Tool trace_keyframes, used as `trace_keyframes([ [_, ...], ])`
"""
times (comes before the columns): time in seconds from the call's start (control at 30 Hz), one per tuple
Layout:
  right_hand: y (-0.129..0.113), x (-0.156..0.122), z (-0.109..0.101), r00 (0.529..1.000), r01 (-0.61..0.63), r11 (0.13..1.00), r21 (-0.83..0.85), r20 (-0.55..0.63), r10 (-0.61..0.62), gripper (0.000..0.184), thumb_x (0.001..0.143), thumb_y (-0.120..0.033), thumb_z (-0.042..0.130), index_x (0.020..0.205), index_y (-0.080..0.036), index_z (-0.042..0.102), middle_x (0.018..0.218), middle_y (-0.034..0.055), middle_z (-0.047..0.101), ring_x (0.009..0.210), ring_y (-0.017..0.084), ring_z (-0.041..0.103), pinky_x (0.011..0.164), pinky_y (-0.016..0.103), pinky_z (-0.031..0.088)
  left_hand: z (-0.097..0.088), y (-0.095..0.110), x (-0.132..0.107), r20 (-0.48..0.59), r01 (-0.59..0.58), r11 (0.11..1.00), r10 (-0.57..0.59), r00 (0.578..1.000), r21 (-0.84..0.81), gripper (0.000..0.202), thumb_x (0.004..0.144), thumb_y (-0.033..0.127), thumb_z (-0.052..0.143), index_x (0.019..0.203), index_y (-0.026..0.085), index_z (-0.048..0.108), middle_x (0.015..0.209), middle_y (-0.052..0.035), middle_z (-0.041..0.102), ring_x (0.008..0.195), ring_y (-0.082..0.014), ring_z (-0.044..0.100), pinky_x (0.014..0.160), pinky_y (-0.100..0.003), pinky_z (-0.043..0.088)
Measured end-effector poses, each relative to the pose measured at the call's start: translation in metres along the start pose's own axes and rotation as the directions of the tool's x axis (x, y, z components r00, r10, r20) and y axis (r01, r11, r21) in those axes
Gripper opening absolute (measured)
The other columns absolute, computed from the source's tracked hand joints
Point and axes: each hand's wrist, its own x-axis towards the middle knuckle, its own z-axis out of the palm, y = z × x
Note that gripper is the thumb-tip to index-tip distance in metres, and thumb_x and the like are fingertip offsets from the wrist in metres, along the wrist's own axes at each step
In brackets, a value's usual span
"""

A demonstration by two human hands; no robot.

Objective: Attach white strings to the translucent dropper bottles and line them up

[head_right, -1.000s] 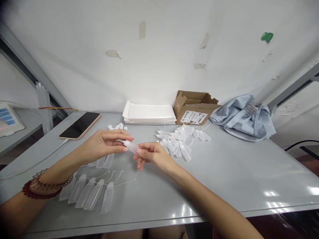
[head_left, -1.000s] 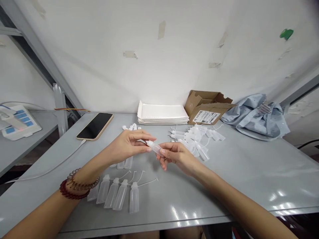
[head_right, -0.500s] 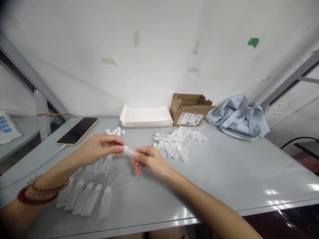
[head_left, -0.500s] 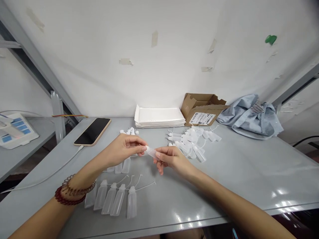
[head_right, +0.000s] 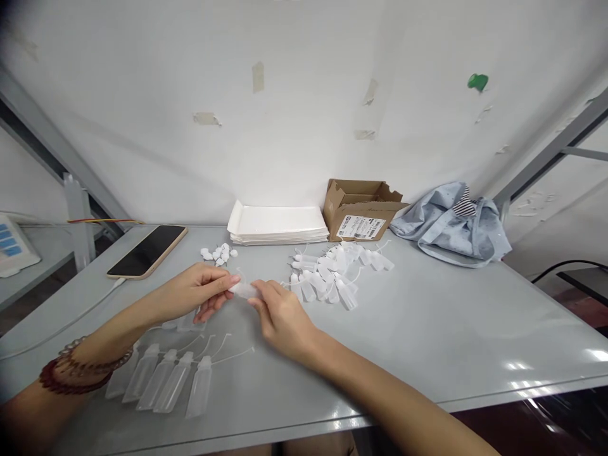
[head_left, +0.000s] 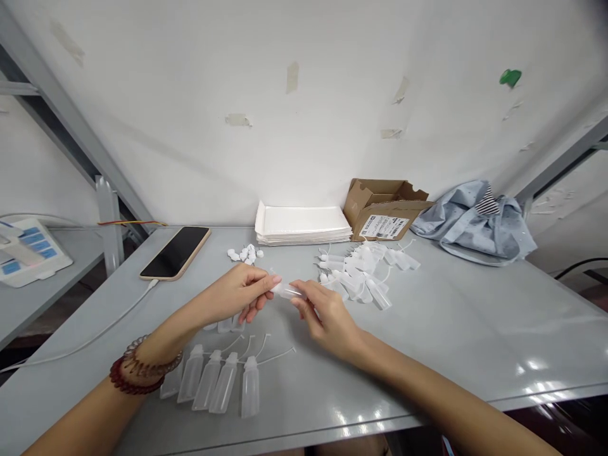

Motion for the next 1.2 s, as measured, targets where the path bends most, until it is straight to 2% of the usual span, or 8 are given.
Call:
trace_keyframes([
  [0.13, -0.001, -0.001, -0.001, 0.999, 0.049, 0.998, -0.043, 0.007, -0.049, 0.024, 0.092, -0.023, 0.038, 0.102, -0.013, 0.057, 0.072, 0.0049, 0.052, 0.065, 0.016, 0.047, 0.061, 0.029, 0.040, -0.001, 0.001, 0.000, 0.038, -0.061, 0.998, 0.062, 0.997, -0.029, 0.033, 0.085, 0.041, 0.052, 0.062, 0.017, 0.054, 0.048, 0.0034, 0.057, 0.044, -0.0116, 0.055, 0.046, -0.022, 0.045],
  [0.23, -0.007, 0.003, -0.006, 0.986, -0.164, 0.962, 0.219, 0.077, 0.150, 0.023, 0.092, -0.030, 0.040, 0.081, -0.016, 0.056, 0.059, -0.0026, 0.040, 0.052, 0.011, 0.039, 0.052, 0.025, 0.038, -0.001, 0.001, -0.001, 0.031, -0.103, 0.994, 0.105, 0.994, -0.043, 0.025, 0.085, 0.038, 0.053, 0.071, 0.017, 0.057, 0.057, 0.0024, 0.061, 0.053, -0.0128, 0.060, 0.055, -0.023, 0.048],
  [0.4, -0.013, 0.009, -0.014, 0.822, -0.562, 0.449, 0.694, 0.410, 0.395, 0.026, 0.082, -0.038, 0.056, 0.069, -0.016, 0.049, 0.061, -0.0049, 0.037, 0.042, 0.005, 0.025, 0.035, 0.019, 0.028, 0.000, 0.001, -0.001, 0.014, -0.111, 0.988, 0.113, 0.994, -0.111, 0.020, 0.083, 0.036, 0.057, 0.080, 0.017, 0.059, 0.064, 0.0016, 0.064, 0.060, -0.0133, 0.062, 0.061, -0.025, 0.050],
  [0.47, -0.013, 0.009, -0.014, 0.821, -0.561, 0.398, 0.726, 0.426, 0.380, 0.027, 0.082, -0.038, 0.056, 0.068, -0.016, 0.049, 0.064, -0.0036, 0.040, 0.043, 0.004, 0.026, 0.035, 0.018, 0.029, 0.001, 0.001, 0.001, 0.006, -0.109, 0.984, 0.110, 0.994, -0.138, 0.021, 0.083, 0.038, 0.057, 0.079, 0.017, 0.058, 0.065, 0.0022, 0.063, 0.060, -0.0129, 0.062, 0.060, -0.025, 0.050],
  [0.57, -0.010, 0.006, -0.011, 0.908, -0.418, 0.686, 0.595, 0.253, 0.334, 0.025, 0.086, -0.036, 0.050, 0.077, -0.015, 0.057, 0.062, -0.0029, 0.042, 0.045, 0.007, 0.035, 0.041, 0.021, 0.036, 0.001, -0.003, 0.003, 0.002, -0.059, 0.992, 0.060, 0.998, -0.112, 0.033, 0.085, 0.045, 0.052, 0.069, 0.017, 0.054, 0.054, 0.0041, 0.057, 0.047, -0.0105, 0.057, 0.050, -0.022, 0.046],
  [0.67, -0.005, 0.001, -0.006, 0.998, -0.058, 0.991, 0.122, -0.018, 0.060, 0.026, 0.090, -0.029, 0.044, 0.102, -0.012, 0.060, 0.067, 0.0012, 0.050, 0.054, 0.012, 0.045, 0.050, 0.024, 0.040, 0.002, -0.006, 0.003, 0.066, 0.015, 0.996, -0.009, 0.998, -0.093, 0.044, 0.087, 0.052, 0.044, 0.062, 0.016, 0.050, 0.044, 0.0057, 0.049, 0.036, -0.0080, 0.048, 0.040, -0.020, 0.037],
  [0.87, 0.003, -0.005, -0.002, 0.953, 0.276, 0.850, -0.449, 0.010, -0.303, 0.030, 0.095, -0.022, 0.033, 0.114, -0.009, 0.052, 0.075, 0.0074, 0.057, 0.055, 0.014, 0.047, 0.044, 0.023, 0.034, -0.001, -0.003, 0.000, 0.120, 0.032, 0.987, -0.013, 0.993, -0.156, 0.045, 0.086, 0.051, 0.047, 0.061, 0.015, 0.054, 0.049, 0.0041, 0.051, 0.039, -0.0086, 0.048, 0.041, -0.020, 0.040],
  [1.2, -0.009, 0.002, -0.014, 0.997, -0.055, 0.985, 0.165, 0.064, 0.045, 0.023, 0.092, -0.025, 0.042, 0.094, -0.014, 0.063, 0.063, -0.0019, 0.044, 0.058, 0.010, 0.042, 0.057, 0.024, 0.035, 0.001, -0.001, 0.001, 0.056, -0.154, 0.988, 0.153, 0.987, 0.000, 0.041, 0.087, 0.040, 0.049, 0.055, 0.016, 0.052, 0.049, 0.0033, 0.052, 0.048, -0.0094, 0.050, 0.051, -0.021, 0.041],
])
